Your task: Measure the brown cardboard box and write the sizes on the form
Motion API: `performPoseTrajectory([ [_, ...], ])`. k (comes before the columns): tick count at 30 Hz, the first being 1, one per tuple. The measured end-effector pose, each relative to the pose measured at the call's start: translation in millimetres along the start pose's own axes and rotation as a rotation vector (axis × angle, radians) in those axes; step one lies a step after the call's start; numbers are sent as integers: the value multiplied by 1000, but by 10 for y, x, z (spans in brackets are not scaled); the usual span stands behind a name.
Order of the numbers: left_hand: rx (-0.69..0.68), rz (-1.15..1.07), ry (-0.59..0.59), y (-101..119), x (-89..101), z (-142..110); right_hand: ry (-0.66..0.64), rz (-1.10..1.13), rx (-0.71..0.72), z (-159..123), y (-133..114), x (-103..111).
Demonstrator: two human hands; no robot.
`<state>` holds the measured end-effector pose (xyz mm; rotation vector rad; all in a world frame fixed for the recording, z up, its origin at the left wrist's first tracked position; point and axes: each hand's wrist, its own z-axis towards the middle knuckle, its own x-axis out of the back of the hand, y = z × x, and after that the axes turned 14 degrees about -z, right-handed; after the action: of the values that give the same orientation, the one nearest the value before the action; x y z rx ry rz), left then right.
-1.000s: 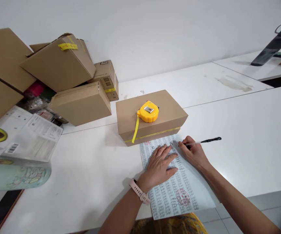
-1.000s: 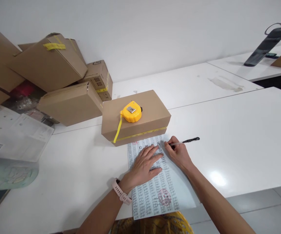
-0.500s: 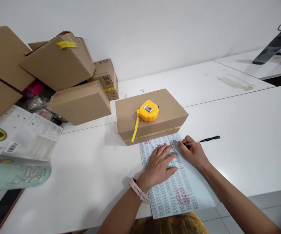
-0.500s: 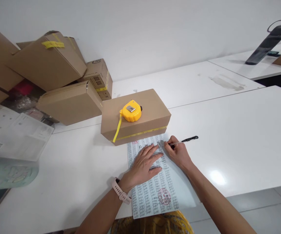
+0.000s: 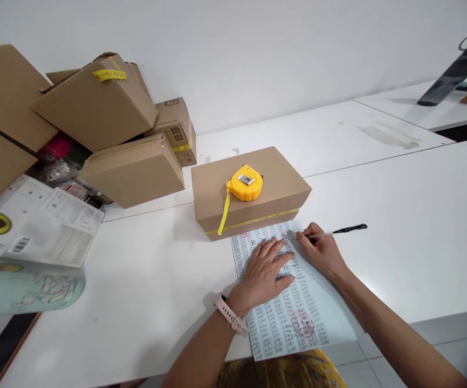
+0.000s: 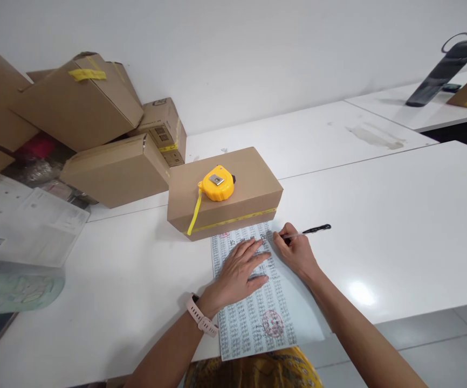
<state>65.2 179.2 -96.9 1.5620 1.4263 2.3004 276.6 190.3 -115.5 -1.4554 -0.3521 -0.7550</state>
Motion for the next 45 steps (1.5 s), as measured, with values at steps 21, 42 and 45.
performPoseTrajectory([
  [21, -6, 7, 9, 11, 7, 3, 5, -29, 0, -2, 5, -6],
  [42, 11, 10, -4, 15, 6, 3, 34, -42, -29, -19, -48, 31],
  [45, 0, 1, 7, 9, 5, -1, 19, -53, -14, -17, -43, 25],
])
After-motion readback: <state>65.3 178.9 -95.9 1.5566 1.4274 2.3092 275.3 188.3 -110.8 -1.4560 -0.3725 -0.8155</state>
